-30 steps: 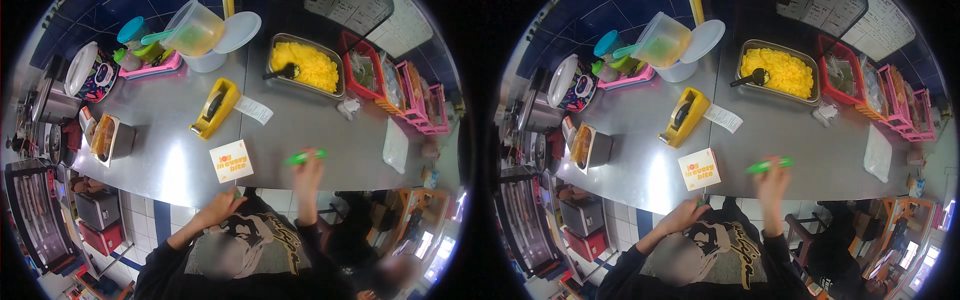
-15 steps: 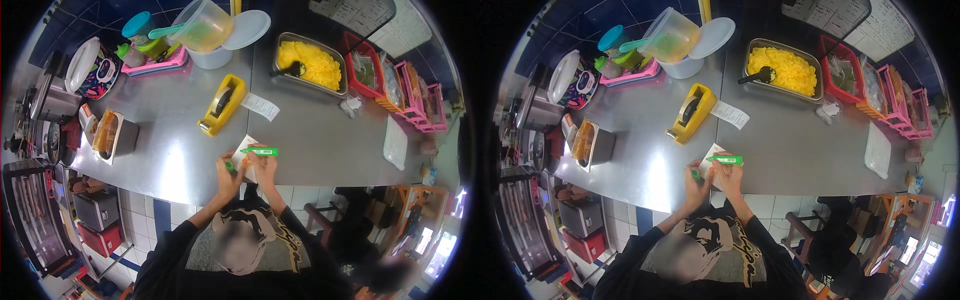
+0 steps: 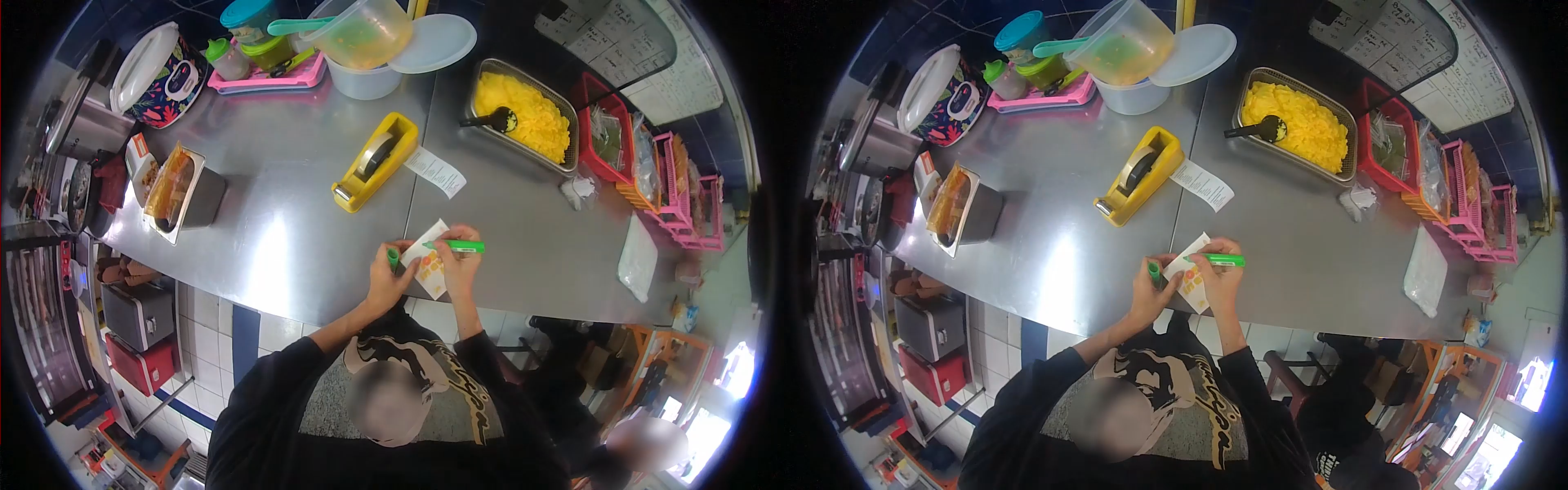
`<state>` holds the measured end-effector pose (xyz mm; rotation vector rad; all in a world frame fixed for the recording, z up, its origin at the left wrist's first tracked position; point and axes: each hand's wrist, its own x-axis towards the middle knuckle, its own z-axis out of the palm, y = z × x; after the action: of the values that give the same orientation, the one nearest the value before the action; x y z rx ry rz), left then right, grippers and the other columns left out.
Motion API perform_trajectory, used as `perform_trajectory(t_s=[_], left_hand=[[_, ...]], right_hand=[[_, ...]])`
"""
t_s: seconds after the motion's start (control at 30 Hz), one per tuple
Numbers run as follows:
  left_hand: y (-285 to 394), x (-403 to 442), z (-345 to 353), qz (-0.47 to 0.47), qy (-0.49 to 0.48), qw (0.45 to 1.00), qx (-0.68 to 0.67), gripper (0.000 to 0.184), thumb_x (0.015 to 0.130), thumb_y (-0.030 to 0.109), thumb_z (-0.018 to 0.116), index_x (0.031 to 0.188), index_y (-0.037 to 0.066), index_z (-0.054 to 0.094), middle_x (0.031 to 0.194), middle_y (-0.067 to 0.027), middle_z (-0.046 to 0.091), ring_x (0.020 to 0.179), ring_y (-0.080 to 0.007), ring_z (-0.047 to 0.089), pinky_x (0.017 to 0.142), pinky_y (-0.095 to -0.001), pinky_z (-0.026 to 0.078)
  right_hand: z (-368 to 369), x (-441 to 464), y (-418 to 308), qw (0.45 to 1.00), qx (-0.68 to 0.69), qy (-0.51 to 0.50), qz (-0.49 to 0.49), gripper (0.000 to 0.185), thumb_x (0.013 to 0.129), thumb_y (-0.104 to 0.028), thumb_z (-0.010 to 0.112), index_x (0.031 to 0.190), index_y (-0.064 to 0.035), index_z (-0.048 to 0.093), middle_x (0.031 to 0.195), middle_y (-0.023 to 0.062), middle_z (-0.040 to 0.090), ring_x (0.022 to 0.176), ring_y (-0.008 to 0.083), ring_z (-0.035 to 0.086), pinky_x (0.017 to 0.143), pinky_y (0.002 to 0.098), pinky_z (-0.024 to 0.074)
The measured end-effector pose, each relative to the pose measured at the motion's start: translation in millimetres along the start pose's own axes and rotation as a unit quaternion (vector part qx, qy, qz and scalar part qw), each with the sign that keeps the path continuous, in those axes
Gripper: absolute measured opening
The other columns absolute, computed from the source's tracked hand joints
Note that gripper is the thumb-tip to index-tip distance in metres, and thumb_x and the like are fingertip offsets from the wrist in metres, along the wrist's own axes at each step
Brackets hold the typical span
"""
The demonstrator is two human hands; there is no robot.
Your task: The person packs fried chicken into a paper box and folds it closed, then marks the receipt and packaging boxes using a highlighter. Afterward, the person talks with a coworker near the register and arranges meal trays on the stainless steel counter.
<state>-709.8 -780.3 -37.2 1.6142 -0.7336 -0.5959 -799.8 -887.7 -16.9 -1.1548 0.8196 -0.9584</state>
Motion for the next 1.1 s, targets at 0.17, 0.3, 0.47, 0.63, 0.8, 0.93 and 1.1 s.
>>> perform_trajectory(t_s=[0.17, 0.3, 0.47, 0.63, 0.8, 0.93, 1.1], left_hand=[[5.4, 1.3, 0.9, 0.005, -0.003, 1.0, -0.027, 0.034, 0.08, 0.009, 0.07, 0.089, 0.003, 0.038, 0.104, -0.0184, 0.063, 0.09, -0.0195, 0.062, 0.077, -0.032, 0.049], [3.0, 1.7, -0.3, 0.007, 0.002, 1.0, -0.024, 0.035, 0.08, 0.009, 0.07, 0.087, 0.004, 0.037, 0.105, -0.0183, 0.063, 0.089, -0.0193, 0.061, 0.077, -0.032, 0.049], [7.9, 2.2, -2.2, 0.002, -0.007, 1.0, -0.014, 0.035, 0.08, 0.008, 0.07, 0.085, 0.005, 0.036, 0.105, -0.0175, 0.064, 0.089, -0.0193, 0.061, 0.077, -0.0316, 0.049], [1.9, 1.3, -1.0, 0.007, -0.004, 1.0, -0.021, 0.035, 0.079, 0.008, 0.071, 0.085, 0.005, 0.036, 0.105, -0.0172, 0.064, 0.089, -0.0193, 0.062, 0.077, -0.0314, 0.049], [4.0, 1.7, -1.7, 0.012, -0.005, 1.0, -0.011, 0.035, 0.079, 0.007, 0.07, 0.085, 0.005, 0.036, 0.104, -0.0174, 0.064, 0.09, -0.0188, 0.061, 0.077, -0.0313, 0.049], [4.6, 2.2, -1.8, 0.01, -0.003, 1.0, -0.024, 0.035, 0.079, 0.007, 0.071, 0.085, 0.005, 0.036, 0.104, -0.0174, 0.064, 0.089, -0.0182, 0.061, 0.076, -0.031, 0.049], [1.3, 1.8, -1.6, 0.017, -0.001, 1.0, -0.023, 0.035, 0.079, 0.006, 0.071, 0.085, 0.004, 0.036, 0.104, -0.0174, 0.064, 0.087, -0.0177, 0.061, 0.076, -0.03, 0.049]], right_hand=[[-3.3, 1.5, -1.1, 0.993, -0.095, -0.061, -0.046, 0.022, 0.074, 0.001, 0.073, 0.091, 0.0002, 0.058, 0.084, 0.005, 0.059, 0.072, 0.0108, 0.059, 0.066, 0.0246, 0.0498], [-10.4, -1.1, 8.9, 0.981, -0.169, -0.076, -0.054, 0.019, 0.074, 0.0, 0.074, 0.087, -0.0001, 0.06, 0.08, 0.0047, 0.059, 0.071, 0.0104, 0.058, 0.062, 0.0239, 0.0479], [-1.0, 0.0, -2.3, 0.978, -0.179, -0.073, -0.076, 0.017, 0.073, -0.002, 0.076, 0.078, -0.0012, 0.06, 0.077, 0.0038, 0.058, 0.064, 0.0091, 0.056, 0.056, 0.023, 0.0445], [-11.0, 1.6, 8.8, 0.966, -0.208, -0.112, -0.104, 0.016, 0.074, -0.001, 0.074, 0.077, -0.0016, 0.059, 0.075, 0.003, 0.057, 0.062, 0.0075, 0.055, 0.052, 0.0226, 0.0414], [-3.3, 0.2, -1.5, 0.97, -0.199, -0.088, -0.109, 0.015, 0.076, -0.001, 0.072, 0.077, -0.0014, 0.058, 0.073, 0.003, 0.057, 0.059, 0.0077, 0.054, 0.05, 0.0227, 0.0405], [-3.6, 1.8, -3.1, 0.97, -0.198, -0.086, -0.116, 0.015, 0.076, -0.002, 0.072, 0.076, -0.0011, 0.057, 0.073, 0.0031, 0.056, 0.057, 0.0086, 0.054, 0.05, 0.0227, 0.041], [-6.4, 0.9, 5.6, 0.98, -0.169, -0.09, -0.059, 0.016, 0.075, -0.003, 0.073, 0.076, -0.0017, 0.057, 0.071, 0.0048, 0.055, 0.059, 0.0101, 0.054, 0.053, 0.0235, 0.0417]])
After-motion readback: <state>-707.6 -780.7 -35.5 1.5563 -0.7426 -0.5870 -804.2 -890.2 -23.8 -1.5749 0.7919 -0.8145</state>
